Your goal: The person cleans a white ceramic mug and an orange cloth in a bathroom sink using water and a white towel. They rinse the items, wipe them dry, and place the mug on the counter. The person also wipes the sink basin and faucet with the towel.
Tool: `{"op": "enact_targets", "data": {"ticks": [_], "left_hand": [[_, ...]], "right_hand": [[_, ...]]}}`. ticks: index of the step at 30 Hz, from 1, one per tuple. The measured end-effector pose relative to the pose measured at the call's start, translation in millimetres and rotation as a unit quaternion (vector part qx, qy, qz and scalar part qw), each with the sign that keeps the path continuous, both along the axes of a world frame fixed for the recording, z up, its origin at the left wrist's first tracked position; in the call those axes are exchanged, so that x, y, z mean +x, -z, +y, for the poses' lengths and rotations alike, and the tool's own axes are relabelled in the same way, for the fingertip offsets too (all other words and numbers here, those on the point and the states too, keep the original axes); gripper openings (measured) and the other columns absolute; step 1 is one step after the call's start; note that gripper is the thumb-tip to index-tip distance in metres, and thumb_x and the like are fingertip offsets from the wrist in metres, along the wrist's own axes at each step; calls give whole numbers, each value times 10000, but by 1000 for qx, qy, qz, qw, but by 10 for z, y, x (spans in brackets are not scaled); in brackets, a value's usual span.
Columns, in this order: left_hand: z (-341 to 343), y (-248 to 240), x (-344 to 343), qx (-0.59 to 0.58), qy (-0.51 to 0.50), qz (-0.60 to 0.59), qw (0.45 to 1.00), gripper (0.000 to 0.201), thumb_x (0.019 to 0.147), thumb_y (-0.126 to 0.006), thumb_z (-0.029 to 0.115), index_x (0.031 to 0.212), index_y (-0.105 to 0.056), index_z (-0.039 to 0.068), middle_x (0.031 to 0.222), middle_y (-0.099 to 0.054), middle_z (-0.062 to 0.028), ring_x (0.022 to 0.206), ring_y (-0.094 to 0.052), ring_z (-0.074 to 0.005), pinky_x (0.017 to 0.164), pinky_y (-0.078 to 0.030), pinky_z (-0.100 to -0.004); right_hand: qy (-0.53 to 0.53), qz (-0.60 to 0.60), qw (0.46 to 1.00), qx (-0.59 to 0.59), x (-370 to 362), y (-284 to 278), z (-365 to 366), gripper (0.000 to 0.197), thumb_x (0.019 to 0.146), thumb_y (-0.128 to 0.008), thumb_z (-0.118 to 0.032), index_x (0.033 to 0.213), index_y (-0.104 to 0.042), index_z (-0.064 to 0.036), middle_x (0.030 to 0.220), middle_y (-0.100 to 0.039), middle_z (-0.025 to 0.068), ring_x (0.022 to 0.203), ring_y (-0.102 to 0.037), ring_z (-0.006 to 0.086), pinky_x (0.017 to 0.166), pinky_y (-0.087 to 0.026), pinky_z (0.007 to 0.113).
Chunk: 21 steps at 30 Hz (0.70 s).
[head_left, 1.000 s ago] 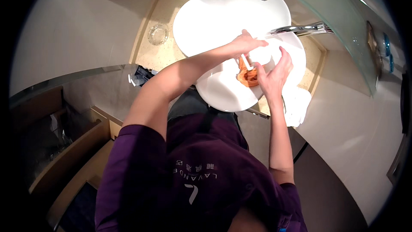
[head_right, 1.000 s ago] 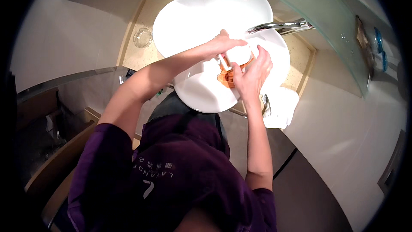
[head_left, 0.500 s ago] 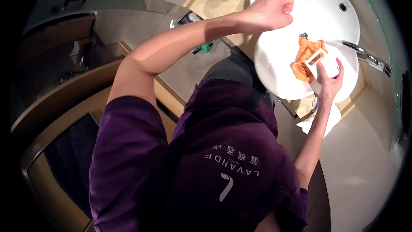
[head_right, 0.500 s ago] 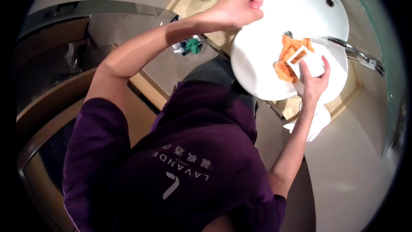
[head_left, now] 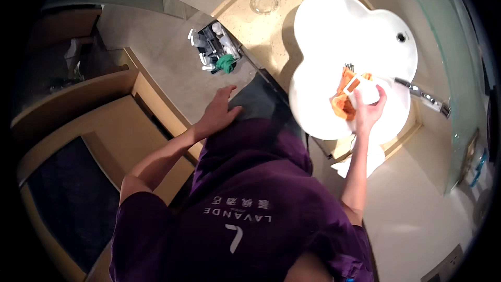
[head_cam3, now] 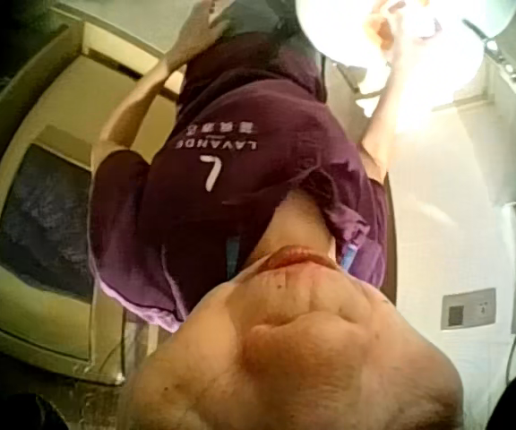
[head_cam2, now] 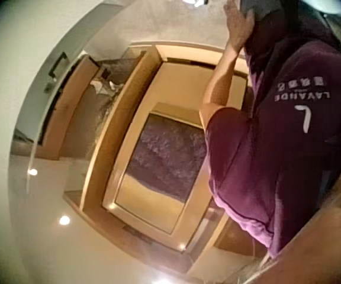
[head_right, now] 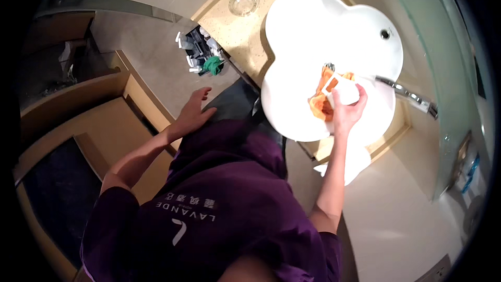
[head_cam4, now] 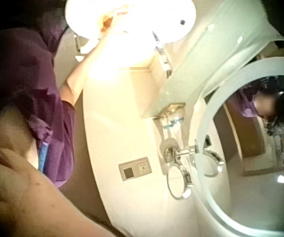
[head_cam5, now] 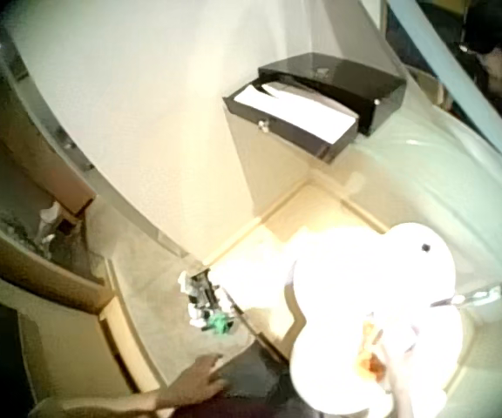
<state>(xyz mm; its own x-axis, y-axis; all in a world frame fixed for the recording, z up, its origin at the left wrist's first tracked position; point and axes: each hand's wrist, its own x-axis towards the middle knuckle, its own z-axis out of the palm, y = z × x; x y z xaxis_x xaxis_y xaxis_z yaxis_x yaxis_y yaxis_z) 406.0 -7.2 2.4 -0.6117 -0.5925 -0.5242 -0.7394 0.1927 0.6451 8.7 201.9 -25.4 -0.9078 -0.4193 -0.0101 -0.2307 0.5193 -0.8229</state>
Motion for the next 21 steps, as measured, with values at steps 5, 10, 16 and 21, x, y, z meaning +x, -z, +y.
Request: {"op": "enact_targets", "data": {"ticks": [5,10,16,21], "left_hand": [[-81,-25,-97,-58,-84,58,993,532,914,-721,151,1391,-511,46,1312,-583,-149,1140,-646,-253,955,-535,-397],[-234,-138,154,-31,-100,76,992,373,918,-702,110,1272,-599,53,1265,-596,-140,1081,-679,-233,916,-572,-377],[-697,-63,778,-26,-99,124,987,310,926,-676,129,1214,-616,29,1201,-630,-154,1098,-677,-269,920,-572,-376],[-1335,-63,1482,0,-131,198,971,317,921,-664,126,1224,-605,55,1189,-650,-154,1082,-677,-280,938,-552,-390]], "right_hand": [[16,-154,967,-201,13,239,-46,771,733,-891,-74,1392,-494,-23,1382,-528,137,1307,-492,280,1146,-383,405],[-6,-55,997,57,-4,51,21,868,689,-892,-132,1423,-444,-16,1362,-548,212,1274,-528,360,1114,-412,428],[34,-24,944,327,209,-232,59,933,713,-830,-152,1499,-343,-27,1353,-542,323,1252,-537,498,1081,-438,516],[-26,55,971,230,-114,316,497,1159,631,-924,-320,1537,-294,34,1282,-616,348,1184,-638,435,1006,-518,479]]}}
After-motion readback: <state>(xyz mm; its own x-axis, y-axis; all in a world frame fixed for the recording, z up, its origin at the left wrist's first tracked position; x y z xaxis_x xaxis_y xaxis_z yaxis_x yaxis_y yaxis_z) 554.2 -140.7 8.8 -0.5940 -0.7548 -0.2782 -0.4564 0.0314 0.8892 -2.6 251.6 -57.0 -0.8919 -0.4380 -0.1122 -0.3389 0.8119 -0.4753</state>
